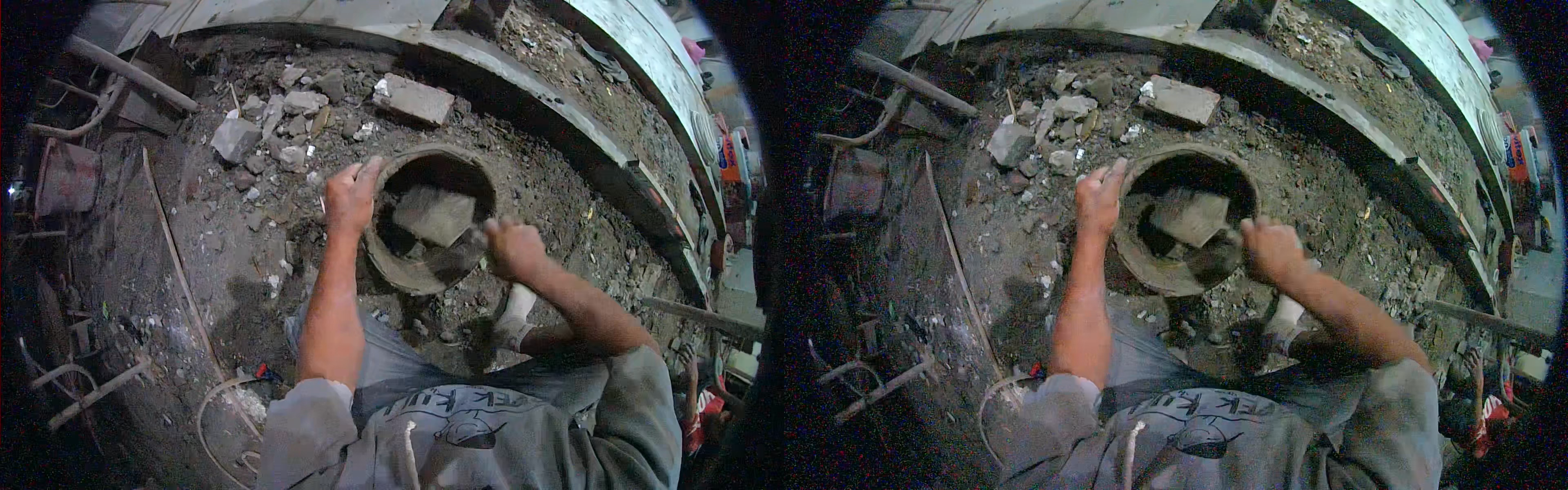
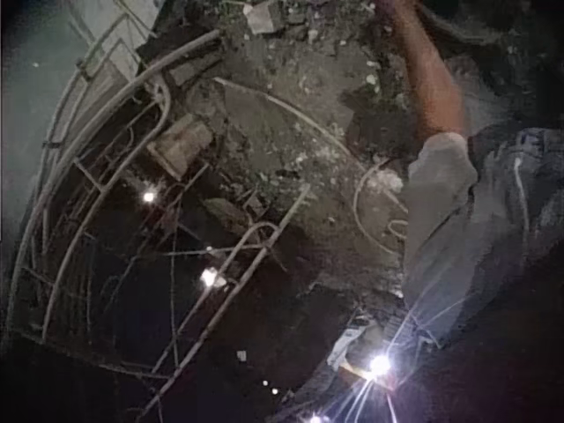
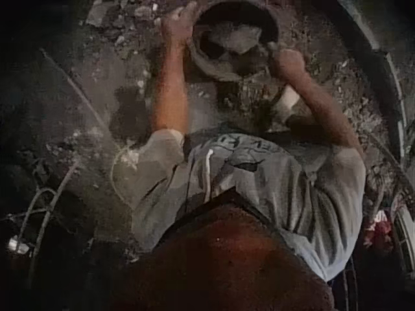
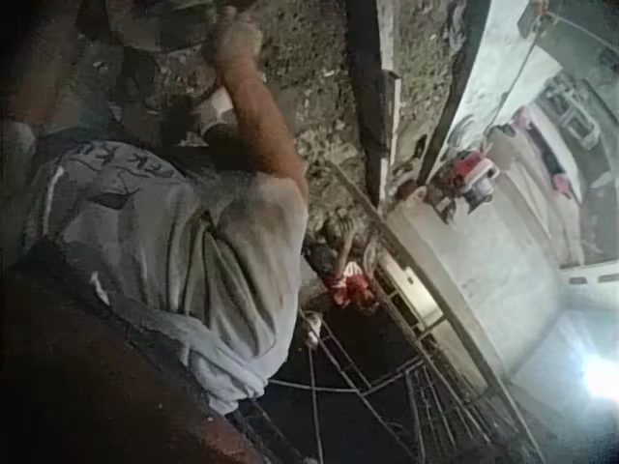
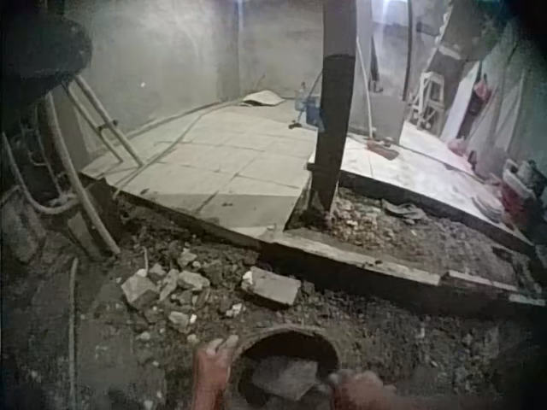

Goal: Applying and smoothing mortar for a concrete border or curb.

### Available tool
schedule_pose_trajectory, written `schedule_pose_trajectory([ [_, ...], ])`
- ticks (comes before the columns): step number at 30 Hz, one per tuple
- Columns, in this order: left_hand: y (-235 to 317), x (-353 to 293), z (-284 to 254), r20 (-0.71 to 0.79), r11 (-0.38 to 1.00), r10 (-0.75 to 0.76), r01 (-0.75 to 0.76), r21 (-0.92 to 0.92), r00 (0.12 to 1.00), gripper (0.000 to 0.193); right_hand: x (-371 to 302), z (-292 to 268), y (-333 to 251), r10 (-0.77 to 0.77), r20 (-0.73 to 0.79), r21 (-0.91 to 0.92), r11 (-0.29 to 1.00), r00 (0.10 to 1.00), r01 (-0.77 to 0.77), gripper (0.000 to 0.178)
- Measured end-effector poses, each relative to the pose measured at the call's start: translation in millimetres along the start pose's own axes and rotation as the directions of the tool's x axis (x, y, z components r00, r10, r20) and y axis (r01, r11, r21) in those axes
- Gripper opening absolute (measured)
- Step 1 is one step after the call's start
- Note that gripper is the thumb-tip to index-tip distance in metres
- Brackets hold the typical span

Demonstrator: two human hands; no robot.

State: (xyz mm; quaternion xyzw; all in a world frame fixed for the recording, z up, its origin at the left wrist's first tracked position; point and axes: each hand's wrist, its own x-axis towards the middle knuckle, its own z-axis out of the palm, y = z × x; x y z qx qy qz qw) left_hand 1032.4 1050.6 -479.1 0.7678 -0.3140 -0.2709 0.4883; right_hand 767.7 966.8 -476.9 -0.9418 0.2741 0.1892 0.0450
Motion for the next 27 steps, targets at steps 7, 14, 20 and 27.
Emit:
schedule_pose_trajectory([
  [7,-5,5,5,-0.026,0.998,0.067,-0.067,-0.004,0.997,0.039,-3,35,36,0.098,0.053,0.009,0.995,0.994,-0.098,0.023],
  [14,-1,3,10,-0.052,1.000,-0.020,0.021,0.011,0.998,0.041,-14,79,6,-0.079,0.123,0.007,0.997,0.989,0.078,0.027],
  [20,-4,1,14,-0.034,0.999,0.047,-0.046,0.028,0.998,0.040,28,72,-26,-0.099,0.090,0.231,0.970,0.991,0.076,0.034],
  [27,-7,-3,21,0.143,0.997,0.058,-0.050,-0.057,0.988,0.036,65,62,4,-0.272,0.130,0.305,0.926,0.953,0.222,0.039],
])
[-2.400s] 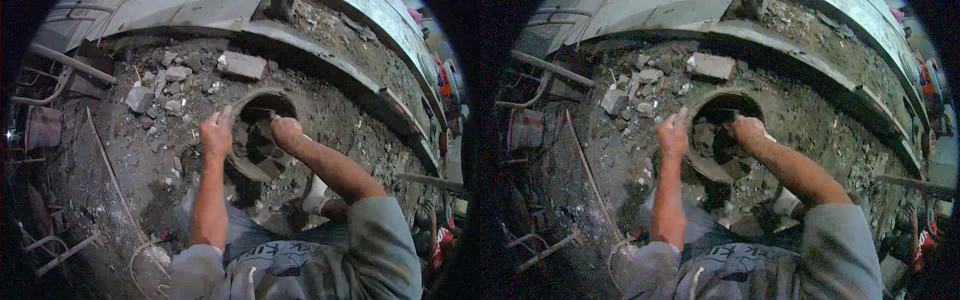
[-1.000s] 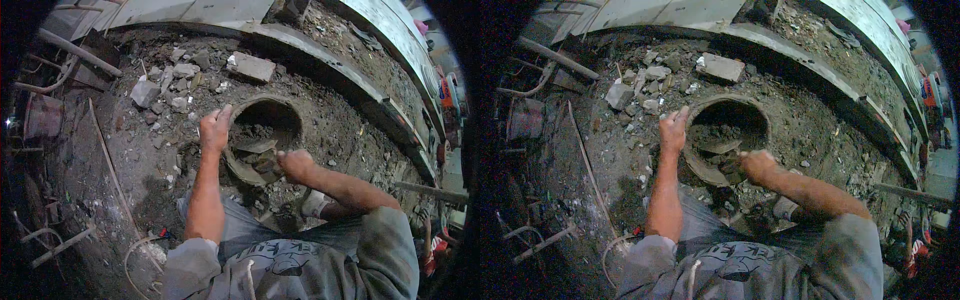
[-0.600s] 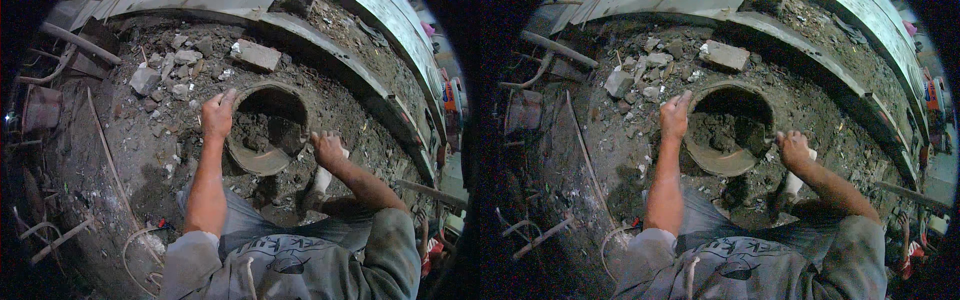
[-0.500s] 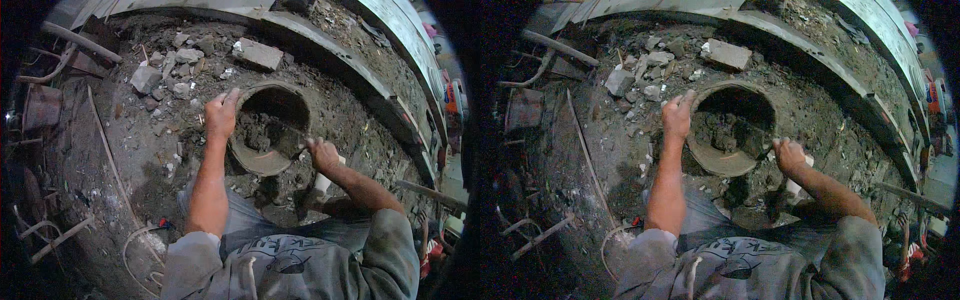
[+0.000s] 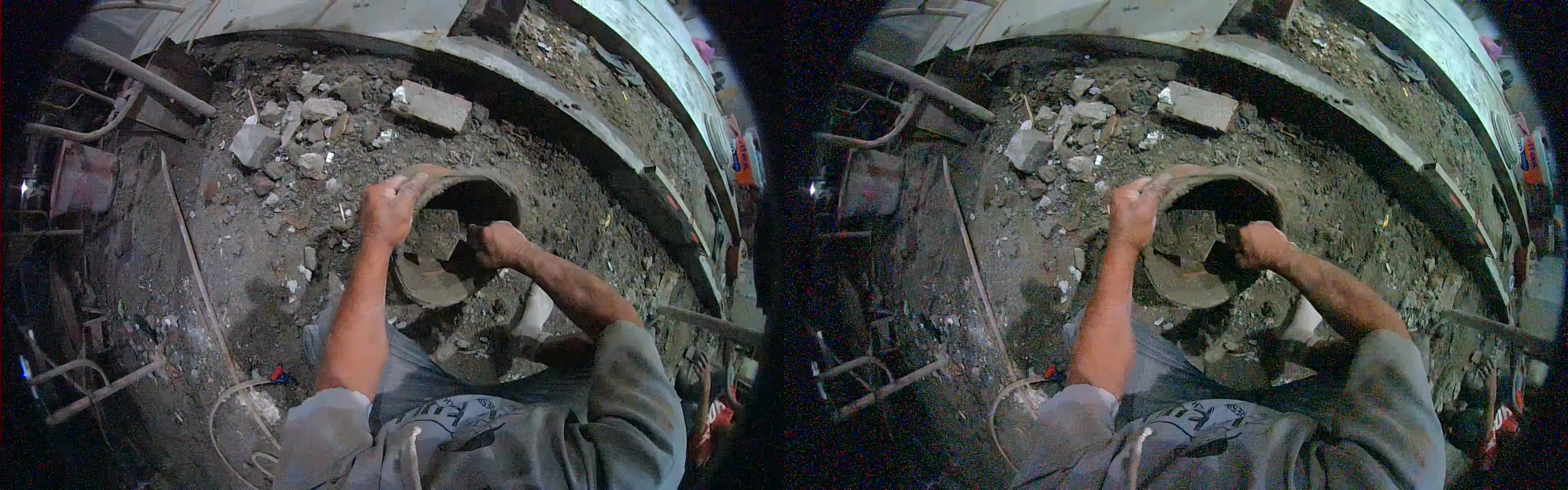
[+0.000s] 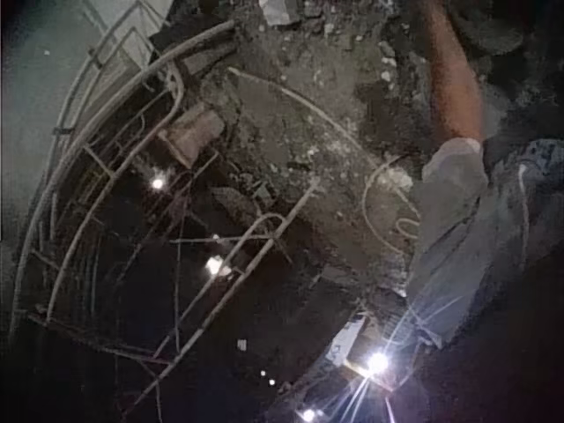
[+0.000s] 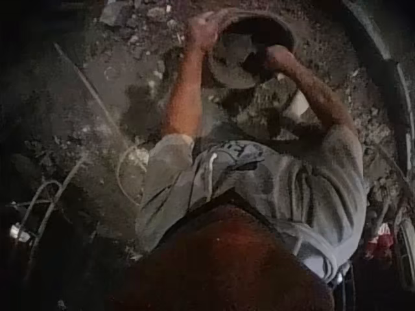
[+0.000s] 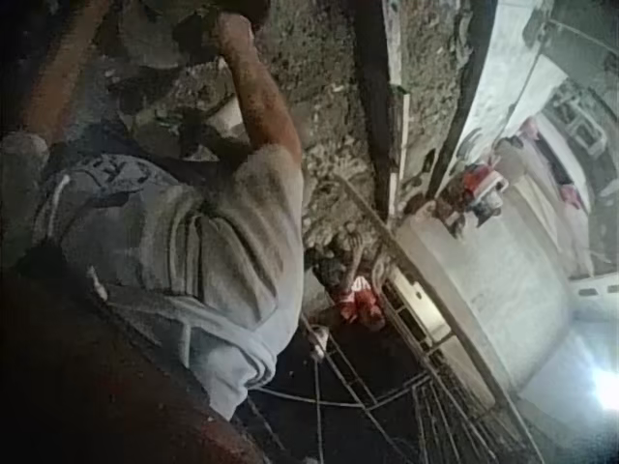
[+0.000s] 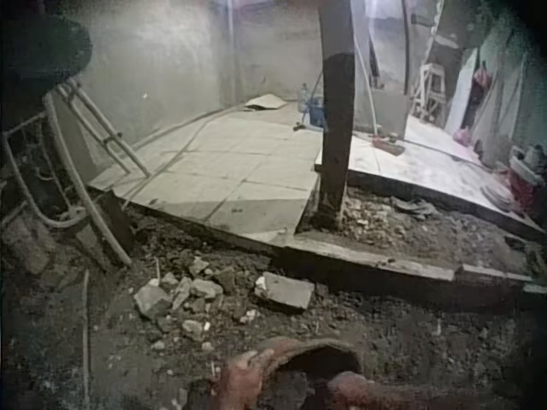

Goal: Applying and smoothing mortar for a concrete border or curb.

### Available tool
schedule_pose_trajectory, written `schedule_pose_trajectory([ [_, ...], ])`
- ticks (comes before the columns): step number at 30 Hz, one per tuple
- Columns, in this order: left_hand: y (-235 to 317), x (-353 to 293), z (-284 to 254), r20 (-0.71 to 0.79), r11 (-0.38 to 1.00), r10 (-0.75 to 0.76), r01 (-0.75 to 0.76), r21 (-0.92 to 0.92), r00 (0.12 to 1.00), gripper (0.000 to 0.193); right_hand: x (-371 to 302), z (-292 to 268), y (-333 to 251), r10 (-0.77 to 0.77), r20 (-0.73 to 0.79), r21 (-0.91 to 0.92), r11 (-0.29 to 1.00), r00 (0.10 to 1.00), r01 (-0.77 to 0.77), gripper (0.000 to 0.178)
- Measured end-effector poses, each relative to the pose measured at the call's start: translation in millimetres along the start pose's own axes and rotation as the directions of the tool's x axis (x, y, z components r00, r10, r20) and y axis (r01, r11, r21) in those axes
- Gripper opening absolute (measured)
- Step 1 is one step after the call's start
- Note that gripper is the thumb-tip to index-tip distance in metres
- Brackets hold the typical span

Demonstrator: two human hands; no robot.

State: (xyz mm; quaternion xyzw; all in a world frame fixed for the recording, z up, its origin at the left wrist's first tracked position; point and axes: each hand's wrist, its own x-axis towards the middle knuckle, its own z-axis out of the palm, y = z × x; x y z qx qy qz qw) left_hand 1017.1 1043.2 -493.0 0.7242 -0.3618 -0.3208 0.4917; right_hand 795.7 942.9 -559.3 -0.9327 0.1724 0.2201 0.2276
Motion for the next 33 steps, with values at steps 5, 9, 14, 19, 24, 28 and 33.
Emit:
schedule_pose_trajectory([
  [5,15,10,3,-0.024,0.994,0.029,-0.026,0.110,0.999,0.038,-27,-31,1,-0.008,-0.218,0.204,0.977,0.976,0.054,0.035],
  [9,7,14,-2,-0.032,1.000,-0.027,0.027,-0.001,0.999,0.039,-38,-28,6,-0.074,-0.356,0.287,0.940,0.931,0.184,0.035],
  [14,-3,26,-2,-0.173,0.992,-0.125,0.128,0.004,0.977,0.037,-74,-63,27,-0.028,-0.292,0.274,0.955,0.956,0.111,0.033],
  [19,-14,31,-14,-0.288,0.986,-0.049,0.092,0.136,0.956,0.043,-118,-89,67,0.192,-0.362,0.370,0.928,0.912,-0.049,0.032],
  [24,-36,33,-20,-0.291,0.979,-0.112,0.156,0.131,0.950,0.043,-123,-68,125,0.310,-0.456,0.265,0.942,0.834,-0.205,0.027],
  [28,-21,26,-15,-0.360,0.972,-0.077,0.150,0.179,0.930,0.040,-85,-48,161,0.415,-0.431,0.273,0.906,0.801,-0.323,0.025],
  [33,-8,21,-6,-0.313,0.960,0.014,0.074,0.268,0.950,0.036,-26,-35,186,0.350,-0.475,0.274,0.931,0.807,-0.243,0.033],
])
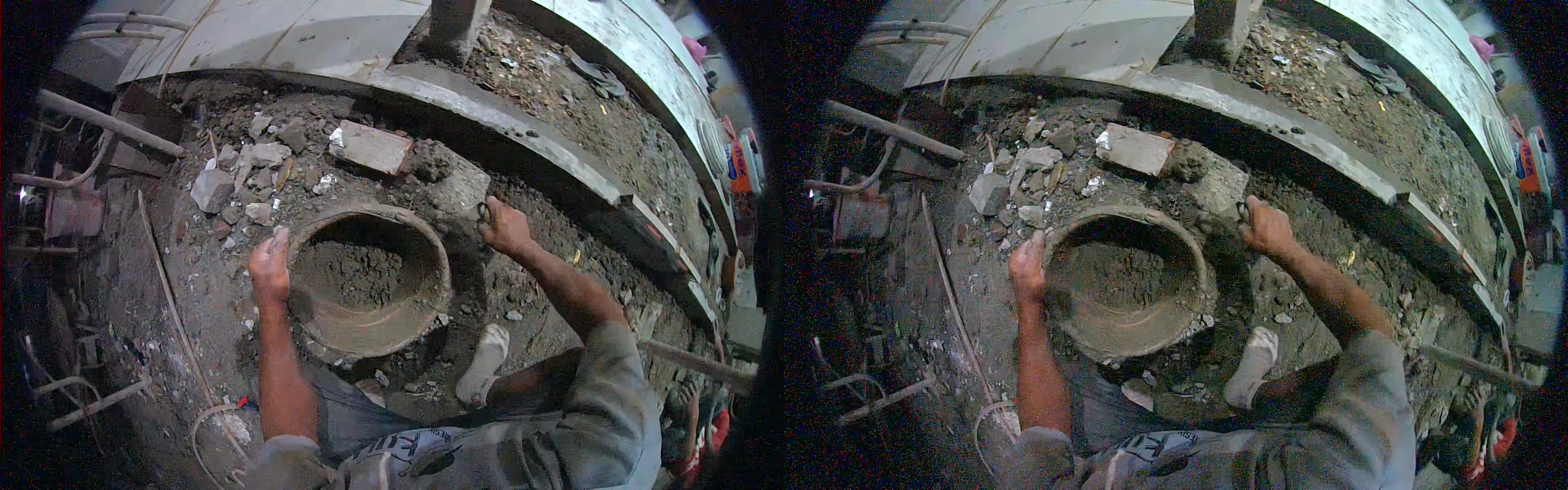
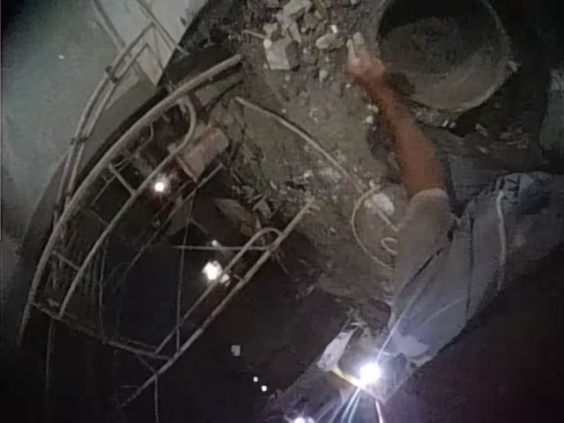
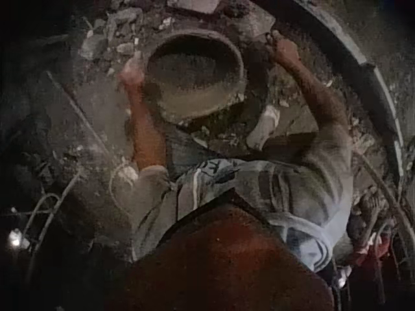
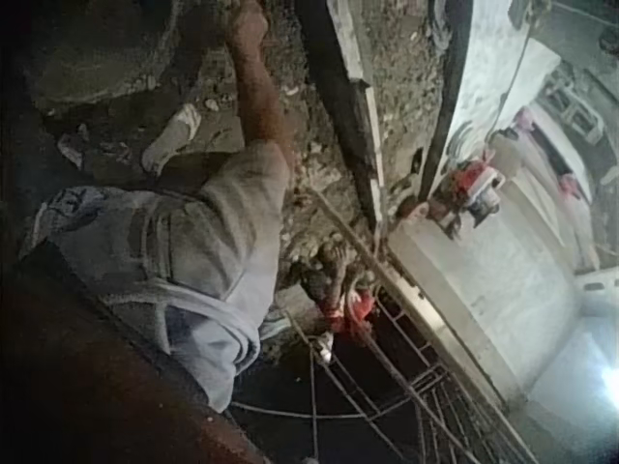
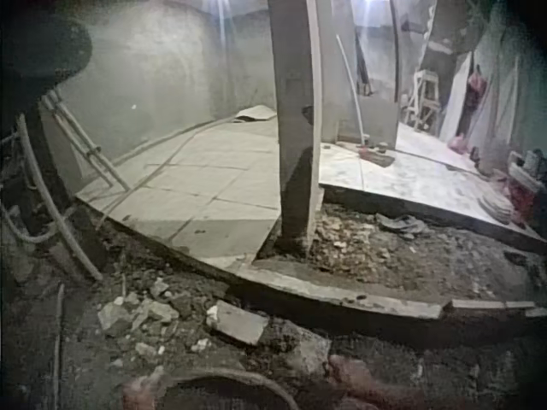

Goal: Applying and smoothing mortar for a concrete border or curb.

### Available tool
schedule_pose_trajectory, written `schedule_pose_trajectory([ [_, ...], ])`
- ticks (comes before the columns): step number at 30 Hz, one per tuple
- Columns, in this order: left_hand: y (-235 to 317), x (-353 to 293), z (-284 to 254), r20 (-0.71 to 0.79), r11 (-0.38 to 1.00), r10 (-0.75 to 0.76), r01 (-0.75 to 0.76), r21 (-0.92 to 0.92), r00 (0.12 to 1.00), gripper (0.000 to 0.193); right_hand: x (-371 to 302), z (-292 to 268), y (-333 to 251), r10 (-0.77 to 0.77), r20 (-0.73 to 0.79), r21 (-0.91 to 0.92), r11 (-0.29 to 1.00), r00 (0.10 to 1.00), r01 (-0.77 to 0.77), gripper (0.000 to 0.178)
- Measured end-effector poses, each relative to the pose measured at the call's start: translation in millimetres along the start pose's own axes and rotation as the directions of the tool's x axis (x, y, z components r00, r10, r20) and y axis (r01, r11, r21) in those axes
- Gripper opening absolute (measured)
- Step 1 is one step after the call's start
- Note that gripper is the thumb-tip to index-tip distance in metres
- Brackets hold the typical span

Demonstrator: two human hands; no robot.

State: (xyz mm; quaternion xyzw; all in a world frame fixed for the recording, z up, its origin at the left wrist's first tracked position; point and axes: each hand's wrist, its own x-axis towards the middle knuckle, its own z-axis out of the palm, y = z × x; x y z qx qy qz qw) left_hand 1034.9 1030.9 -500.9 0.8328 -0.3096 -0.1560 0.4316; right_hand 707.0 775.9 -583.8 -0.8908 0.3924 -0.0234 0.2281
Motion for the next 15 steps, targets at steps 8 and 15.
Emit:
schedule_pose_trajectory([
  [8,31,-16,6,-0.056,0.994,-0.098,0.101,0.047,0.994,0.035,71,24,-22,0.002,0.124,0.062,0.998,0.992,-0.010,0.037],
  [15,42,-41,15,-0.141,0.985,-0.166,0.172,0.031,0.976,0.038,113,28,7,-0.108,0.050,0.020,0.994,0.993,0.107,0.036],
])
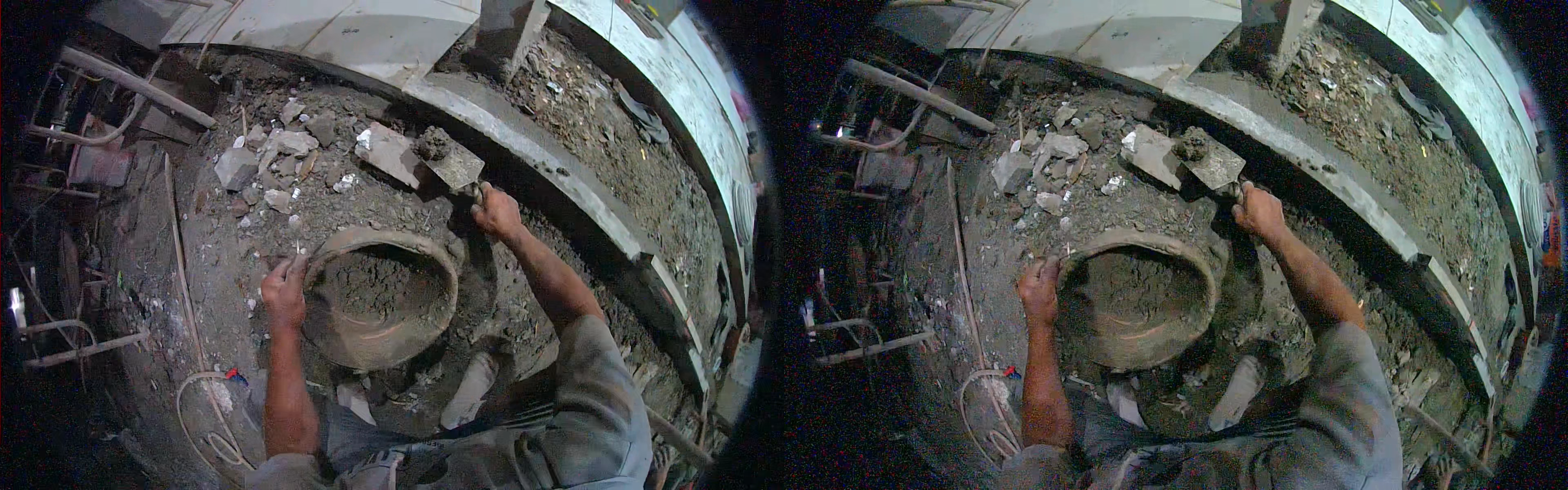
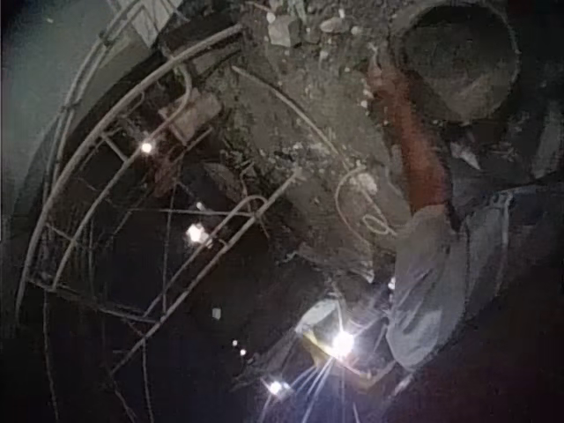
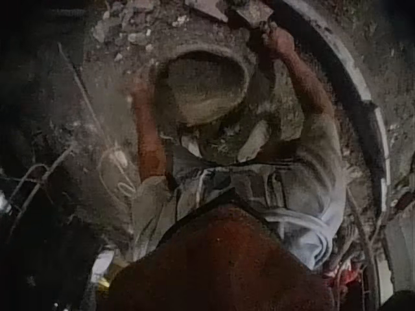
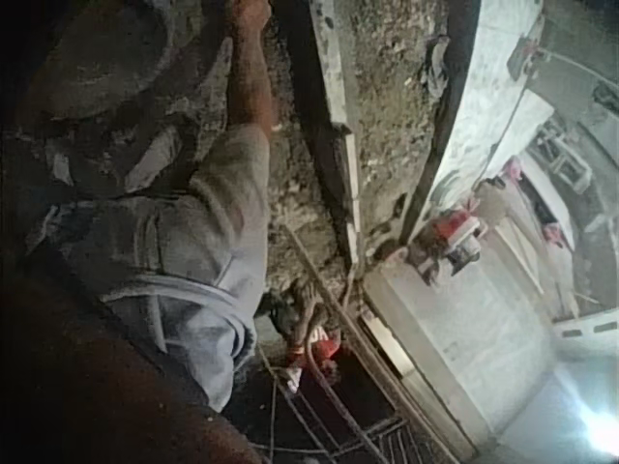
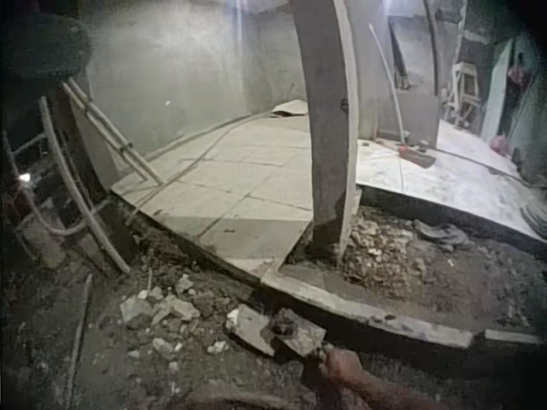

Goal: Applying and smoothing mortar for a concrete border or curb.

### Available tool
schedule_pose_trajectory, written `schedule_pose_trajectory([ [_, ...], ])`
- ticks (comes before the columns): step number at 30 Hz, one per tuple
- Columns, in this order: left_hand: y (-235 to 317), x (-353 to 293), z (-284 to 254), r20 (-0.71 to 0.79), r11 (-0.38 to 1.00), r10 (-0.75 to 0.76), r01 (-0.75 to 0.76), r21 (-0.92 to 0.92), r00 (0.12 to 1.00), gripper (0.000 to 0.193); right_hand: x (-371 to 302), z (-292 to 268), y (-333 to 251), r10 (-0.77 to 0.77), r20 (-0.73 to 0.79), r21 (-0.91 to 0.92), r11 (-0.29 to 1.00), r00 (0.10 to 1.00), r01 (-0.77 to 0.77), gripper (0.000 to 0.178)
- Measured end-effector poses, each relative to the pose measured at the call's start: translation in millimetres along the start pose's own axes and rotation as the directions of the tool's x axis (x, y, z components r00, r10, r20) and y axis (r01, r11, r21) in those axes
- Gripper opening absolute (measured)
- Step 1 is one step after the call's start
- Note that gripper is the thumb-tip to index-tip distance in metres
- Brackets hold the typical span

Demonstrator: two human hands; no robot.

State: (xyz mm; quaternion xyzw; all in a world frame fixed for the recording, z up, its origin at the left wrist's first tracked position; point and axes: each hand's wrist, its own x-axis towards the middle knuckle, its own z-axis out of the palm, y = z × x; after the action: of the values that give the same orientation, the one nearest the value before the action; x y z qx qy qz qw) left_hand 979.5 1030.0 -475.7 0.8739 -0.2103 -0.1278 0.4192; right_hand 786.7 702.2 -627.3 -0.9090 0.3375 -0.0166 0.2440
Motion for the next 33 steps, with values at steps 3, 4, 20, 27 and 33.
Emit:
schedule_pose_trajectory([
  [3,-3,-7,-7,-0.010,0.985,0.020,-0.018,0.172,1.000,0.036,26,12,4,-0.027,0.069,0.034,0.999,0.997,0.025,0.037],
  [4,-1,-9,-8,0.026,0.955,0.006,-0.014,0.295,1.000,0.035,34,15,0,-0.035,0.071,0.037,0.999,0.997,0.033,0.037],
  [20,17,-12,11,-0.070,0.984,-0.027,0.039,0.172,0.997,0.032,73,16,-4,0.208,0.227,0.540,0.786,0.951,-0.301,0.045],
  [27,15,0,18,-0.009,0.989,0.062,-0.061,0.134,0.998,0.029,62,27,12,0.320,0.280,0.730,0.542,0.905,-0.417,0.030],
  [33,15,3,12,0.002,0.991,0.057,-0.057,0.124,0.998,0.034,20,12,28,0.319,0.293,0.731,0.533,0.901,-0.426,0.027],
])
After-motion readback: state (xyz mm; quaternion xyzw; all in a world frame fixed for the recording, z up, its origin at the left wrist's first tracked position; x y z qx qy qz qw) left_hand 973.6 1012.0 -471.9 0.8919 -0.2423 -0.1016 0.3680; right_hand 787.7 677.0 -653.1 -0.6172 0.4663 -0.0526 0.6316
